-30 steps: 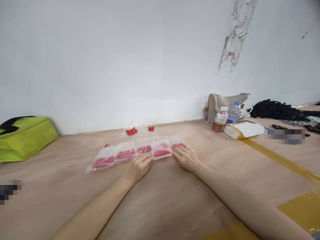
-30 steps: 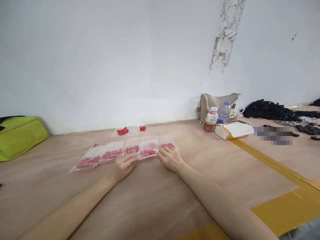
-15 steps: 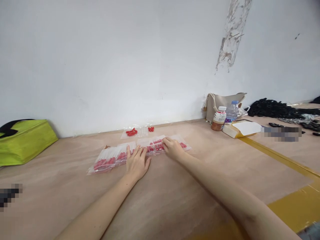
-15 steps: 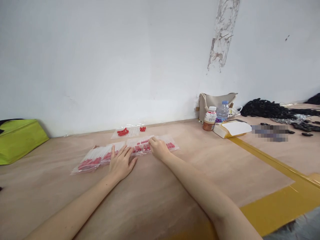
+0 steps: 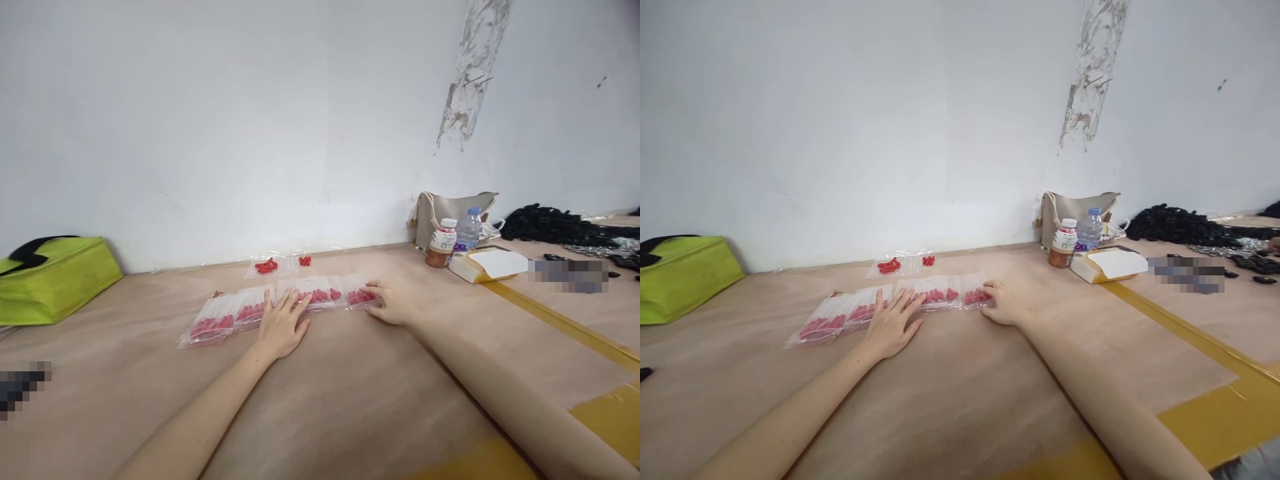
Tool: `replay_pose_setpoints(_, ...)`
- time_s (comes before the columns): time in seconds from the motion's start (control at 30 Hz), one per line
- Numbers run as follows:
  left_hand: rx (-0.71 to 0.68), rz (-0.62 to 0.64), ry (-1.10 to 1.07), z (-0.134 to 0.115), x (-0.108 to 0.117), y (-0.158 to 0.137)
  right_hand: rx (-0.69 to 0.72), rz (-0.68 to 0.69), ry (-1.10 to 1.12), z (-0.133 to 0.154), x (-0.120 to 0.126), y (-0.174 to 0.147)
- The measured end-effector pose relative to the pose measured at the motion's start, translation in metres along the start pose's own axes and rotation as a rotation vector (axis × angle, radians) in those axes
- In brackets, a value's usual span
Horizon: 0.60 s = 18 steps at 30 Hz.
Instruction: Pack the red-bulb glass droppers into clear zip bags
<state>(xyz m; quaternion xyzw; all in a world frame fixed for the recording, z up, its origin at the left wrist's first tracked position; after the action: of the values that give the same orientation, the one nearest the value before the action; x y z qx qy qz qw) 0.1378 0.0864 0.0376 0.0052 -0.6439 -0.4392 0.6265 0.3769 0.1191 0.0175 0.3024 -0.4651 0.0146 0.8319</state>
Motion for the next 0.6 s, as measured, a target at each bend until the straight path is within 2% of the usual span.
replay_pose_setpoints(0.07, -0.021, 0.032, -0.006, 0.0, -0.003, 0.001, -0.042, 0.047, 0.088, -0.011, -0.005, -0.004)
replay_pose_setpoints(0.13, -0.032, 0.054, -0.011, 0.0, -0.005, 0.002, -0.053, 0.011, 0.176, -0.014, -0.006, -0.005)
replay_pose_setpoints(0.23, -0.031, 0.067, -0.012, -0.001, -0.004, 0.001, -0.088, -0.104, 0.284, -0.014, -0.004, -0.004)
replay_pose_setpoints(0.37, -0.017, 0.062, -0.014, 0.001, -0.002, -0.001, -0.334, -0.324, 0.447, -0.033, 0.003, -0.008)
replay_pose_setpoints(0.43, -0.011, 0.052, -0.019, 0.002, 0.0, -0.003, -0.415, -0.422, 0.48, -0.04, 0.007, -0.012)
replay_pose_setpoints(0.6, 0.023, 0.002, -0.037, 0.004, 0.005, -0.008, -0.433, -0.48, 0.531, -0.028, 0.007, -0.01)
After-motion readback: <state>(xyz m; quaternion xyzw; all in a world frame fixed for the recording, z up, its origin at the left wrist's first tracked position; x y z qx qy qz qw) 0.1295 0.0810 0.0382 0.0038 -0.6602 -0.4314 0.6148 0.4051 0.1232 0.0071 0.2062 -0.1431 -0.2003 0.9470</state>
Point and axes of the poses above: each hand's wrist, its own y-axis towards the middle knuckle, its own x-axis out of the back of the hand, z = x × y, the point moved 7 cm from there along y, towards the middle knuckle, and after that the axes turned 1 degree about -z, right-handed, at the moved point
